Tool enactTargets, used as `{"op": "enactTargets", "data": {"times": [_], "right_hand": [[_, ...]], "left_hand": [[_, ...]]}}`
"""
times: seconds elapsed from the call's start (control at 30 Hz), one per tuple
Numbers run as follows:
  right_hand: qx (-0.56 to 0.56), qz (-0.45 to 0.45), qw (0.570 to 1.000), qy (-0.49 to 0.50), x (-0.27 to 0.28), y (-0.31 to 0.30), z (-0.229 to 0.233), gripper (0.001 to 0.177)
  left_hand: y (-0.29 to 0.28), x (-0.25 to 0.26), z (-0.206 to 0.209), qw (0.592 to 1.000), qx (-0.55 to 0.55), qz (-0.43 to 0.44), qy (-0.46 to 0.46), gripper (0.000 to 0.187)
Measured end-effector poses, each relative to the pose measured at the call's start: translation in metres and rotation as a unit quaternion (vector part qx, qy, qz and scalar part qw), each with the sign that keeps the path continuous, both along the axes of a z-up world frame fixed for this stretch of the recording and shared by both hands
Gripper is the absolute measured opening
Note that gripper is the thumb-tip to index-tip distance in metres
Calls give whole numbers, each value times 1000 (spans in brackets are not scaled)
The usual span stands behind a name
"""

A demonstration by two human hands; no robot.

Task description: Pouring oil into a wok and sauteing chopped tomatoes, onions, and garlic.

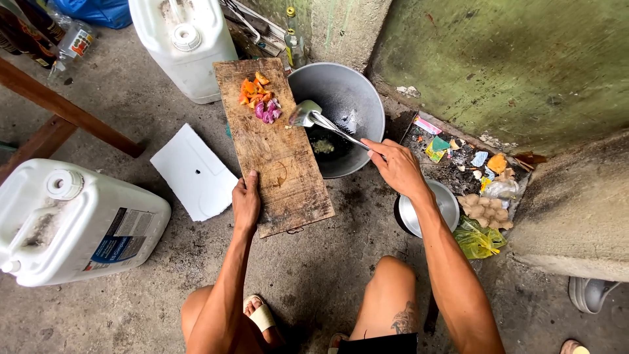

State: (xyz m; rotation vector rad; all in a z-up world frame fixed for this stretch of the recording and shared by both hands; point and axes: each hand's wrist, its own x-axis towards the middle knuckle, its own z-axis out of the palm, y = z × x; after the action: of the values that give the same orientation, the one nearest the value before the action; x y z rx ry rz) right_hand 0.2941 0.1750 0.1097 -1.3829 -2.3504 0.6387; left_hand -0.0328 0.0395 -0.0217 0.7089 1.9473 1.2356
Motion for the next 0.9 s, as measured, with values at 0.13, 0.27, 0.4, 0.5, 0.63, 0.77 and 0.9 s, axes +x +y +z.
{"op": "enactTargets", "data": {"times": [0.13,0.27,0.4,0.5,0.63,0.77,0.9], "right_hand": [[-20,4,1000,24,-4,-1,-3,36],[20,45,998,30,18,4,-23,38],[-22,-34,999,-6,30,4,-22,38],[-27,-42,999,11,14,14,-33,36],[34,10,997,73,-14,17,-37,36],[44,15,998,30,-9,13,-33,35],[47,29,998,18,12,4,-10,37]], "left_hand": [[3,-1,-5,999,29,-7,16,72],[-2,-1,-1,1000,-13,2,-6,80],[-6,-1,7,999,-36,-8,-5,85],[-6,-18,-72,999,-4,-3,46,91],[-6,-14,-57,992,63,-17,108,90],[-14,3,7,999,-53,6,-2,85],[-14,-1,6,999,-30,-10,10,80]]}}
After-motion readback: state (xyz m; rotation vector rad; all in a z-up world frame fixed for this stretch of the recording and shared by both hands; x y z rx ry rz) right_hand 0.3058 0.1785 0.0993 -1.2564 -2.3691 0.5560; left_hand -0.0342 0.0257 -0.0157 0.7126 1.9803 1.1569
